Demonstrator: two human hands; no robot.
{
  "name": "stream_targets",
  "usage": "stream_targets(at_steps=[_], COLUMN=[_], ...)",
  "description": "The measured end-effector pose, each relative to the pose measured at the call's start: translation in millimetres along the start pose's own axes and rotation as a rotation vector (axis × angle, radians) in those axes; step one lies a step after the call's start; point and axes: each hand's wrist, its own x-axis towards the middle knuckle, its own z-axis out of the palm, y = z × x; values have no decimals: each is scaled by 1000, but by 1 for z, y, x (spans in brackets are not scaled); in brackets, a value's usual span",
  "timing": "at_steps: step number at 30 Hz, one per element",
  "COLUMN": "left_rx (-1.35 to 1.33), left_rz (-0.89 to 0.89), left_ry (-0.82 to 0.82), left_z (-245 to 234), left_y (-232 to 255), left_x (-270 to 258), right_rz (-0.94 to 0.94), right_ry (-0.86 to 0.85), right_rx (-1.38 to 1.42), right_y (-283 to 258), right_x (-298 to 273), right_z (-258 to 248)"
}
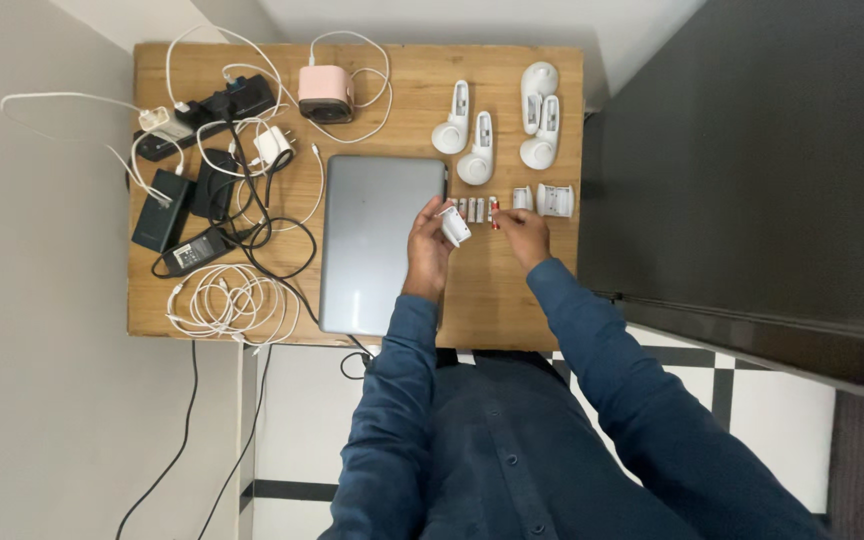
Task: The person opens the battery compartments of two white handheld devices on a wooden table, removes existing batteries, and inserts new ones. They handle the devices and batteries by hand, then close the compartments and place the devices back on the table.
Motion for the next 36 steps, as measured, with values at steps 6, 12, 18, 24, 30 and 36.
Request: stream_targets(at_steps=[6, 12, 18, 24, 30, 36], left_rx=[19, 33, -17, -2, -14, 28], left_rz=[-17, -69, -71, -87, -108, -138], left_ry=[34, 94, 103, 109, 99, 104], left_z=[-5, -8, -7, -3, 9, 20], left_y=[-9, -10, -17, -22, -12, -7], left_x=[10, 21, 34, 38, 32, 29], right_rz=[-9, 38, -147, -50, -21, -57], right_ry=[130, 225, 355, 410, 408, 412], right_rx=[-214, -221, -409, -545, -656, -609], right_y=[9, 21, 26, 17, 3, 8], right_x=[13, 22, 29, 27, 22, 23], right_z=[1, 7, 16, 27, 30, 32])
